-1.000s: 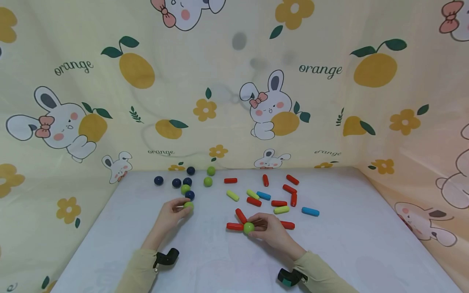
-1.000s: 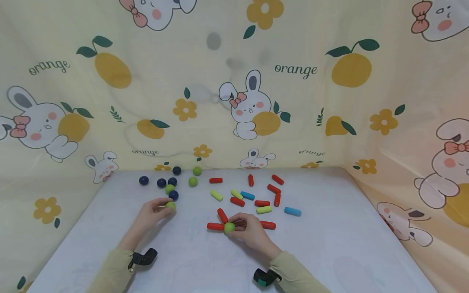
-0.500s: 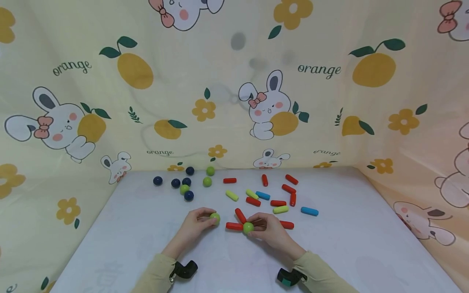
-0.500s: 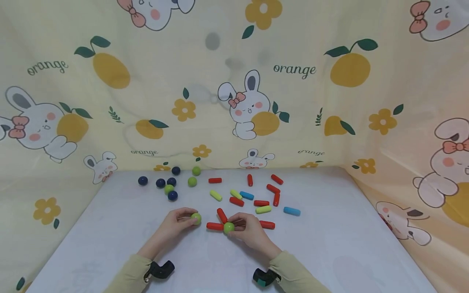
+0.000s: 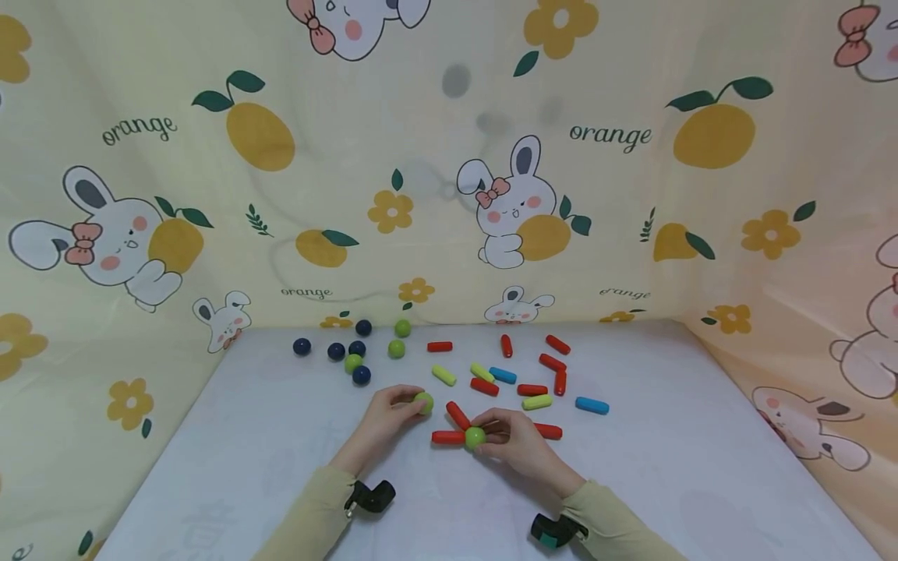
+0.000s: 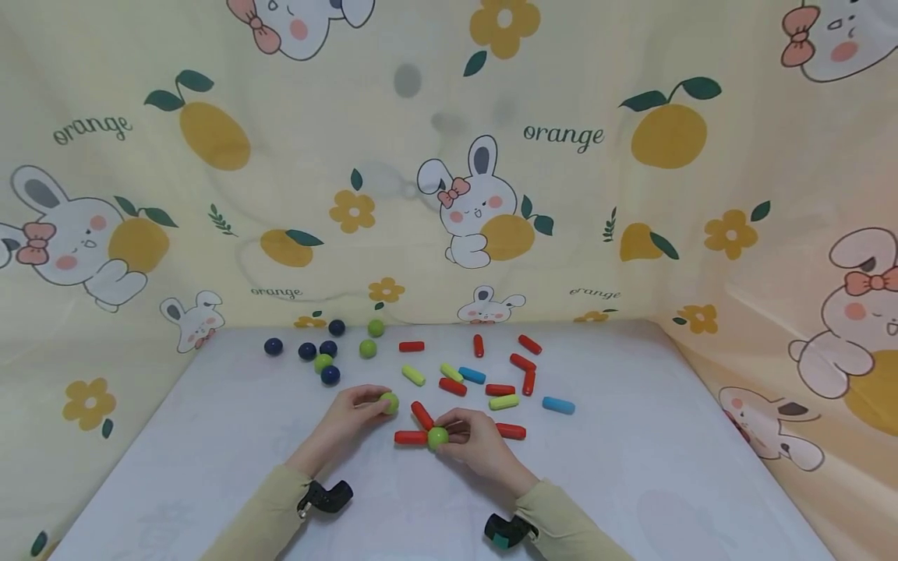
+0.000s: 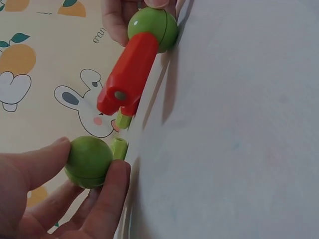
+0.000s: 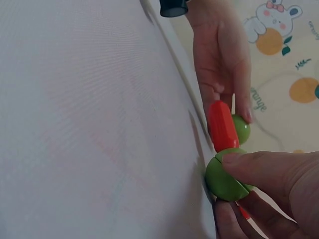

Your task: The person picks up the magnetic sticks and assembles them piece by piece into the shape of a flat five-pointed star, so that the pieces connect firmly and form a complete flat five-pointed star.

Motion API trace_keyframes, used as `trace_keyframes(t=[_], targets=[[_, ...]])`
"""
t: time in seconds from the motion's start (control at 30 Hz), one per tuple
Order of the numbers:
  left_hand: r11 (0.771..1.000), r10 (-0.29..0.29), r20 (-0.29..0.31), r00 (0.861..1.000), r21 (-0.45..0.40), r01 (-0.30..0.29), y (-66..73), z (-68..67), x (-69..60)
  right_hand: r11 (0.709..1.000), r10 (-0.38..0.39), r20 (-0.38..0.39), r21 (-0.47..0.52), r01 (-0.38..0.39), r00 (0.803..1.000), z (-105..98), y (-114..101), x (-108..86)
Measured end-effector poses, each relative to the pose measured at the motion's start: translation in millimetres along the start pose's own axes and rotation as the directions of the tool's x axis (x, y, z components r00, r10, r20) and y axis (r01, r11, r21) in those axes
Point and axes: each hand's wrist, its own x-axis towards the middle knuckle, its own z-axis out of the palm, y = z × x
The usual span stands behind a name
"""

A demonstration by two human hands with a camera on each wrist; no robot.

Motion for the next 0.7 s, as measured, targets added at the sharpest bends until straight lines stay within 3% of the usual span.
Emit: trace_keyframes(t=[0.13, 0.33, 0.7], targets=[[0.999, -0.004, -0.001, 1.000, -0.043, 0.004, 0.5, 4.6, 3.8, 1.000, -0.002, 0.016, -0.004, 0.002, 1.000, -0.3, -0.7, -0.2], [1.000, -0.024, -0.029, 0.999, -0.017, 0.023, 0.4, 9.2, 8.9, 1.000, -0.004, 0.036, -0.015, 0.005, 0.999, -2.3, 0.4, 1.1], [1.000, -0.008, 0.000, 1.000, -0.022, 0.008, -2.3, 14.0, 14.0, 1.000, 0.002, 0.051, 0.008, -0.002, 0.999, -3.1, 0.4, 1.6]])
